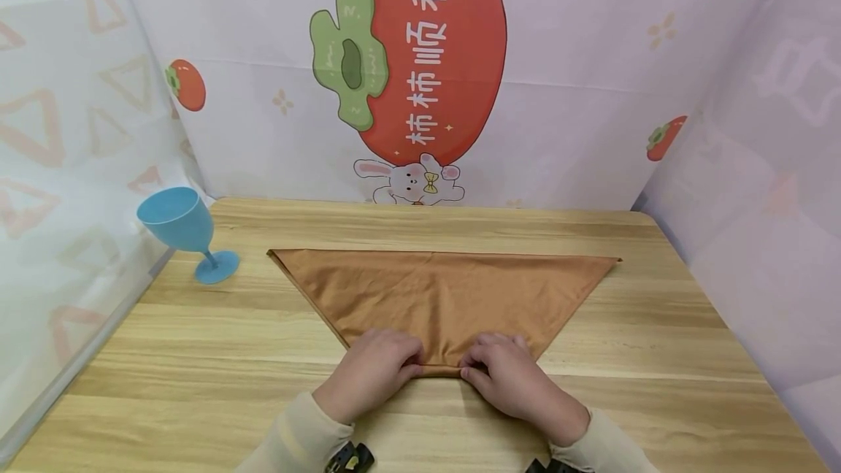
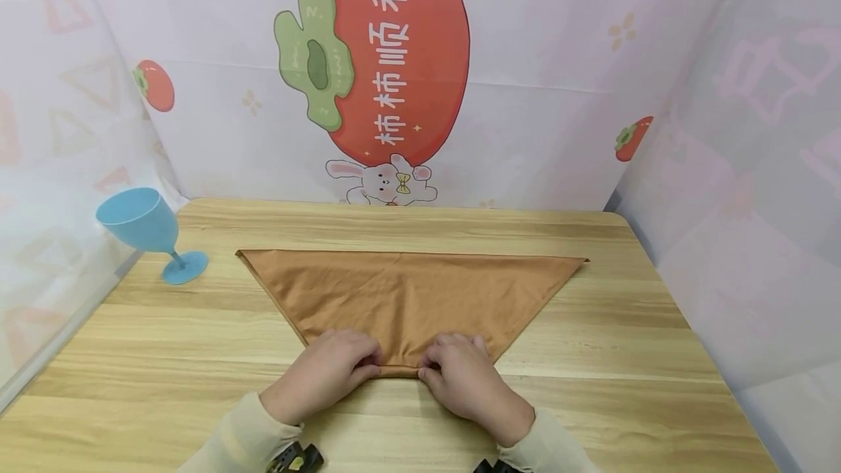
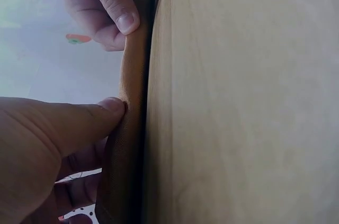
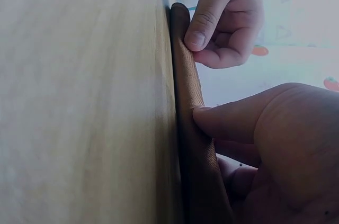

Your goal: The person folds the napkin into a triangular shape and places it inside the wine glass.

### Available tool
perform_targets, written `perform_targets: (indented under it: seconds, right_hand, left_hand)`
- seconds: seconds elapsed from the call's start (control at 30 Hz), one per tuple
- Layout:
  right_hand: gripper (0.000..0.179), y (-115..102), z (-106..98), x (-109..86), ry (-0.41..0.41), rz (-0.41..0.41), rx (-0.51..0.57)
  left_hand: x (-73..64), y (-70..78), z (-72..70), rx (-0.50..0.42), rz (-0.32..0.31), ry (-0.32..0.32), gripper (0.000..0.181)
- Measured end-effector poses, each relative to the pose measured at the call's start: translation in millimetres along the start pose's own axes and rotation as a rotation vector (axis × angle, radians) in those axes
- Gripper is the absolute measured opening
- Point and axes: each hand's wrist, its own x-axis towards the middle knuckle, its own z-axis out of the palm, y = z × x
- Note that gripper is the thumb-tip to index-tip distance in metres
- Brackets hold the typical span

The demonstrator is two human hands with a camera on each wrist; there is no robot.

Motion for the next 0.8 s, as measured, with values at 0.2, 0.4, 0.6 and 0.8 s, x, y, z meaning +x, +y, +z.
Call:
perform_targets:
  seconds: [0.2, 0.4, 0.6, 0.8]
  right_hand:
    - [0.01, -0.4, 0.3, -0.1, -0.009, 0.012, 0.002]
    - [0.01, -0.3, 0.5, 0.3, -0.011, 0.014, 0.006]
    - [0.009, -0.6, 0.6, 0.3, -0.027, 0.032, 0.011]
    - [0.009, 0.9, 2.2, 0.9, -0.021, 0.044, 0.029]
  left_hand:
    - [-1.4, 1.1, 1.4, 0.032, 0.052, 0.044, 0.018]
    - [-2.7, 2.1, 0.3, 0.032, 0.045, 0.056, 0.015]
    - [-2.8, 1.8, 0.5, -0.007, -0.017, -0.011, 0.02]
    - [-2.2, 1.3, 3.1, -0.021, -0.054, -0.002, 0.02]
